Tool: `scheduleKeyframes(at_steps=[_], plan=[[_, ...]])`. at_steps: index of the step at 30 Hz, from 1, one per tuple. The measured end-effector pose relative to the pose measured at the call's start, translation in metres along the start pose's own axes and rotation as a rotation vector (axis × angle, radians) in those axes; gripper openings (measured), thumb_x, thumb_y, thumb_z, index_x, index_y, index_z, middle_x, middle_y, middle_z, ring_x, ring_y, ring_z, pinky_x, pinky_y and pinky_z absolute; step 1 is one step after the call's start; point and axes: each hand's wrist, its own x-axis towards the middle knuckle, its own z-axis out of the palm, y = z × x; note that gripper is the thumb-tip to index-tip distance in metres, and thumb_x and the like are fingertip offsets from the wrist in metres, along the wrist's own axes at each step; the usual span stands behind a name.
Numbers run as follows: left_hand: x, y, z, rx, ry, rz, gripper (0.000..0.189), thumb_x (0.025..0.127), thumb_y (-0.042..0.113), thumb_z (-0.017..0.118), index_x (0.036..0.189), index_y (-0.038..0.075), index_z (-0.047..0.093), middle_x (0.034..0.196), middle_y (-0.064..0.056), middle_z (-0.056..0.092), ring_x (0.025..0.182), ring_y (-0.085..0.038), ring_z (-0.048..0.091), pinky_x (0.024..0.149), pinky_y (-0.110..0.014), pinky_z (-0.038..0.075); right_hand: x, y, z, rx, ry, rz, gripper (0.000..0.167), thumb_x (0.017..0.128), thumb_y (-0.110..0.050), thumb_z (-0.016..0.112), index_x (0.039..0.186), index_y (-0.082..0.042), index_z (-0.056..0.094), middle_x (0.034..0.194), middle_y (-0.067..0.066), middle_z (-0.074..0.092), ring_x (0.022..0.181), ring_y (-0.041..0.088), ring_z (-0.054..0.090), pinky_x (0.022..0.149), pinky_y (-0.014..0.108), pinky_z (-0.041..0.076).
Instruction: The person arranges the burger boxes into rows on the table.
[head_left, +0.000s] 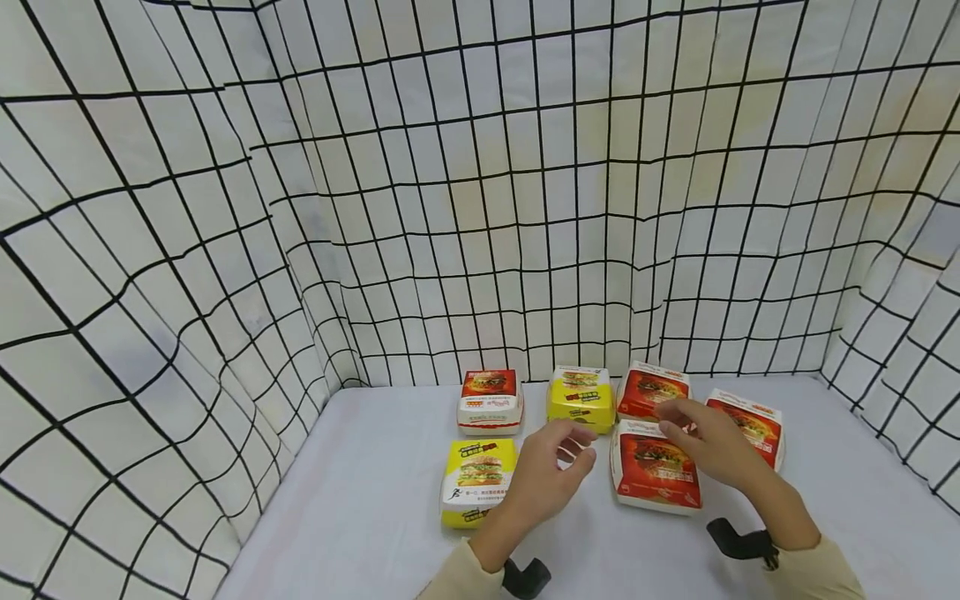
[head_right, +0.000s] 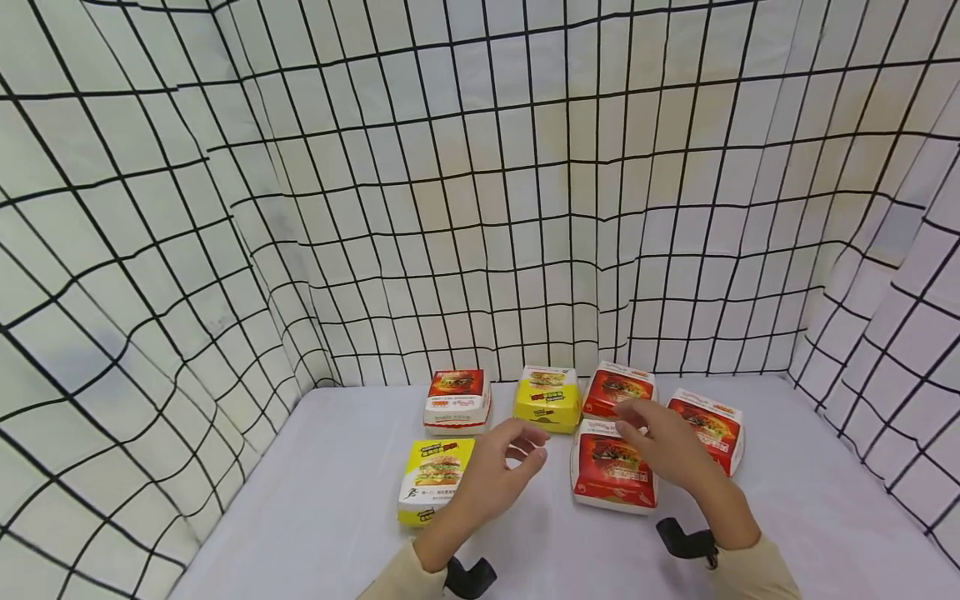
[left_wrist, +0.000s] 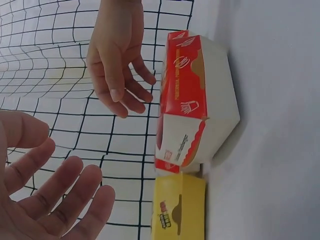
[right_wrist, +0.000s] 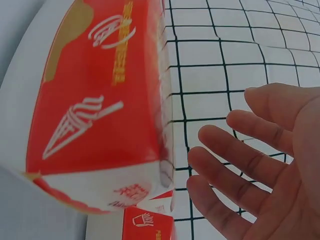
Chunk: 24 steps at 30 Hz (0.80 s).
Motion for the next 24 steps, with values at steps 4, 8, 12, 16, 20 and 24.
scheduleKeyframes(at_steps=[4,8,12,16,20,24], plan=[[0.003,-0.003,0.016,-0.001,-0.03,-0.069,0.021,0.099,0.022,0.065,0.119,0.016,0.067,0.116,-0.004,0.068,0.096,-0.005,0.061,0.085,-0.024,0.056,0.001,0.007,0.001,-0.033,-0.001,0.013,0.034,0.099,-0.024,0.067,0.129,-0.006,0.066,0.114,0.009,0.072,0.097,0.022,0.062,0.079,0.04,0.056],[0.003,-0.007,0.029,0.037,-0.075,-0.164,0.026,0.096,0.023,0.069,0.122,0.021,0.067,0.119,-0.002,0.065,0.097,-0.007,0.062,0.08,-0.02,0.053,0.0,0.011,0.001,-0.073,-0.003,0.023,0.037,0.099,-0.025,0.068,0.128,-0.004,0.066,0.113,0.012,0.071,0.099,0.026,0.064,0.083,0.048,0.058],[0.001,-0.011,0.037,0.085,-0.138,-0.234,0.032,0.095,0.026,0.072,0.126,0.026,0.065,0.12,0.0,0.061,0.095,-0.007,0.06,0.073,-0.02,0.049,-0.001,0.015,-0.001,-0.115,-0.006,0.046,0.04,0.098,-0.027,0.068,0.13,-0.002,0.065,0.116,0.016,0.071,0.101,0.03,0.065,0.083,0.053,0.057],[-0.001,-0.014,0.043,0.116,-0.181,-0.279,0.04,0.094,0.03,0.072,0.133,0.032,0.062,0.121,0.003,0.059,0.092,-0.005,0.056,0.069,-0.022,0.045,0.0,0.018,-0.004,-0.128,-0.038,0.061,0.041,0.097,-0.028,0.069,0.128,-0.001,0.064,0.109,0.013,0.071,0.091,0.024,0.062,0.071,0.04,0.056],[-0.002,-0.017,0.049,0.145,-0.204,-0.311,0.047,0.094,0.034,0.072,0.139,0.036,0.059,0.121,0.004,0.059,0.089,-0.003,0.054,0.067,-0.023,0.044,-0.001,0.02,-0.005,-0.133,-0.074,0.07,0.041,0.097,-0.03,0.07,0.125,-0.001,0.065,0.102,0.008,0.07,0.086,0.019,0.059,0.067,0.033,0.052],[-0.003,-0.019,0.051,0.181,-0.218,-0.314,0.052,0.093,0.035,0.072,0.142,0.039,0.056,0.121,0.004,0.06,0.086,-0.003,0.054,0.066,-0.024,0.043,-0.001,0.02,-0.005,-0.126,-0.099,0.073,0.042,0.097,-0.031,0.069,0.126,-0.001,0.065,0.105,0.009,0.069,0.089,0.02,0.059,0.071,0.037,0.054]])
